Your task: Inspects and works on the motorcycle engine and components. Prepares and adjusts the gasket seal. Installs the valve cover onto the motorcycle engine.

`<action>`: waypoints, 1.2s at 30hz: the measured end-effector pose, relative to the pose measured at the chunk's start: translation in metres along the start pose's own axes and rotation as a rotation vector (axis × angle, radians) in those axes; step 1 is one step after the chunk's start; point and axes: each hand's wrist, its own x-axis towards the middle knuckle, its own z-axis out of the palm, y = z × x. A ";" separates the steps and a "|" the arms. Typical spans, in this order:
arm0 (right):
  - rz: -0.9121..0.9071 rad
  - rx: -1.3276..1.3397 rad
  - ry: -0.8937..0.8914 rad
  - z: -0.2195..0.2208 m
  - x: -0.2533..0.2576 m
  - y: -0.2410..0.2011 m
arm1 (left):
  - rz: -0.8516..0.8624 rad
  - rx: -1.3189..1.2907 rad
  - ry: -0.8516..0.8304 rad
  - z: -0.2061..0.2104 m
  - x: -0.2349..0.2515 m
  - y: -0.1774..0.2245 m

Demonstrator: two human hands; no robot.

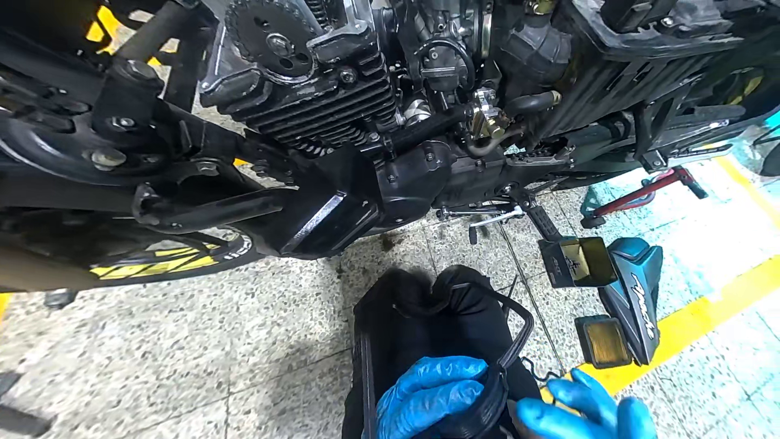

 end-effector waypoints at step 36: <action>0.258 0.880 -0.171 0.004 0.016 0.003 | -0.073 0.009 0.008 -0.010 0.009 0.006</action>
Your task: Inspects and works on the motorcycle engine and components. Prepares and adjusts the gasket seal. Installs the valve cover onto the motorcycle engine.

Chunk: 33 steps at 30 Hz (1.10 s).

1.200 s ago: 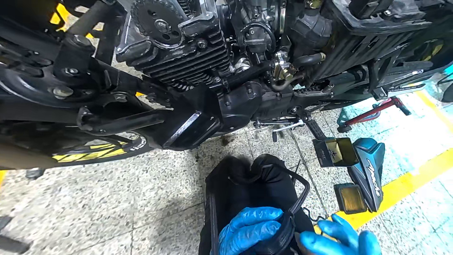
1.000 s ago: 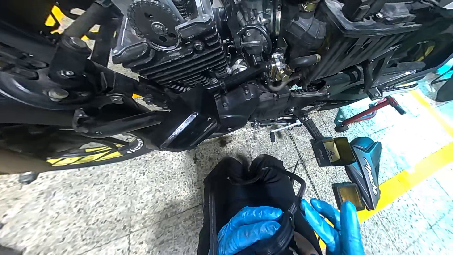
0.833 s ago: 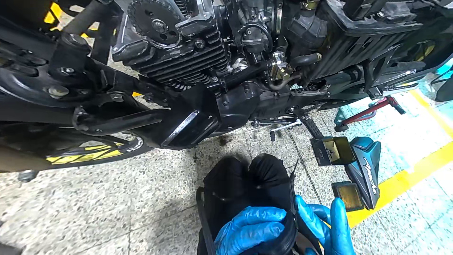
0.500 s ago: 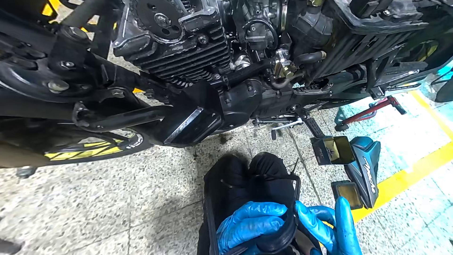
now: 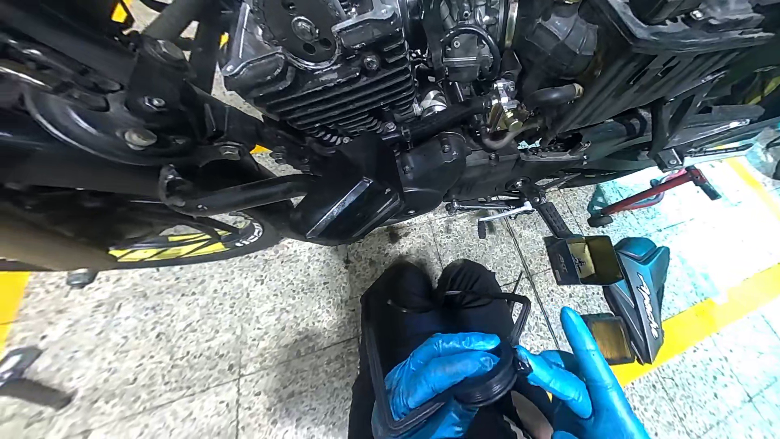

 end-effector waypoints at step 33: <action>-0.265 -1.039 0.008 0.010 -0.007 0.001 | 0.165 1.034 -0.303 -0.009 0.009 0.035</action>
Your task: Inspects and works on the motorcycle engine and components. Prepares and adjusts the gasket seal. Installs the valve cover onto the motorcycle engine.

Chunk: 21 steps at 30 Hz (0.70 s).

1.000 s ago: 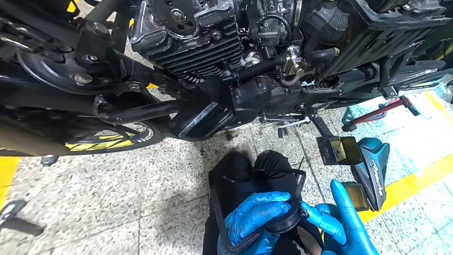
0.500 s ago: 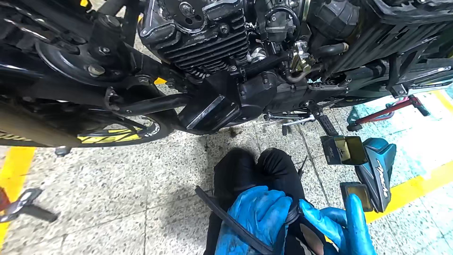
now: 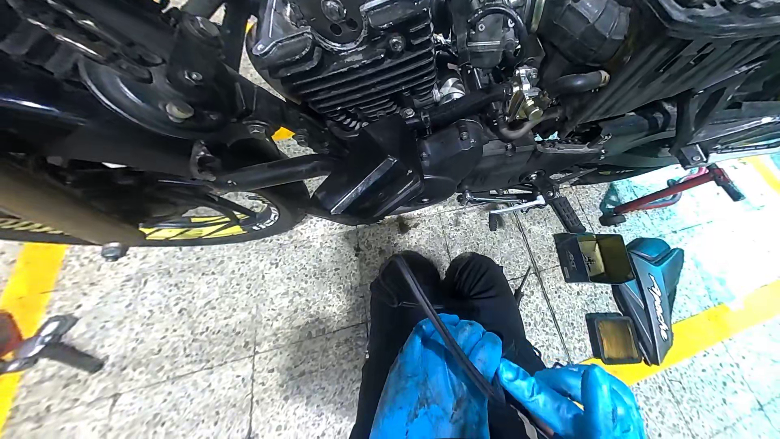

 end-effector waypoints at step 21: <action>-0.045 -0.325 0.089 0.008 -0.013 0.006 | -0.039 -0.115 0.140 0.011 -0.001 0.005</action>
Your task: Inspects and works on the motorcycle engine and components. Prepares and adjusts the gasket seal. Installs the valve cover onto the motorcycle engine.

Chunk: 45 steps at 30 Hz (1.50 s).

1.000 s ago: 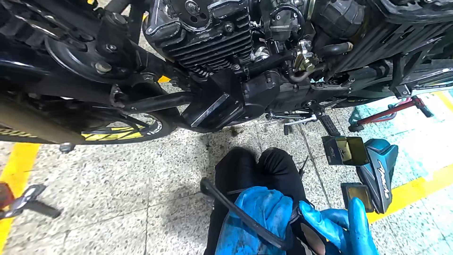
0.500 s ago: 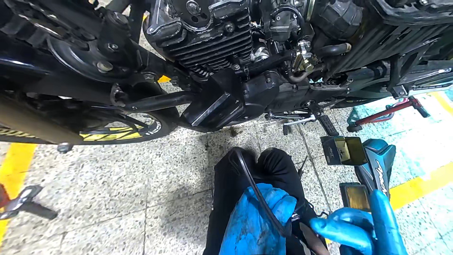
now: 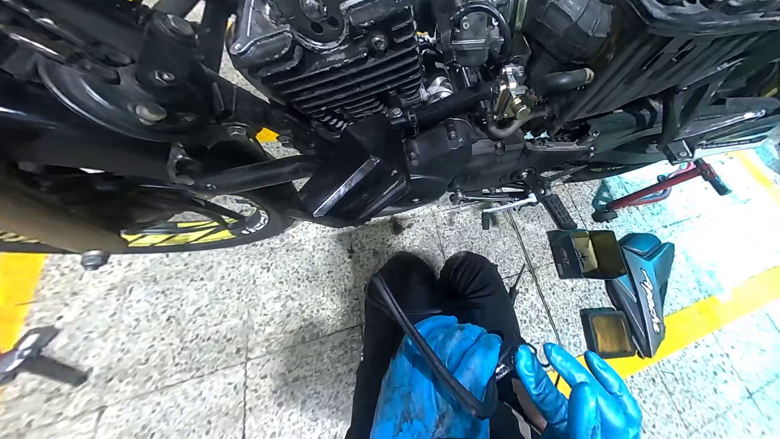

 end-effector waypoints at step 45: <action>0.299 0.946 0.029 -0.021 0.022 -0.001 | -0.158 -1.008 0.162 0.021 -0.004 -0.016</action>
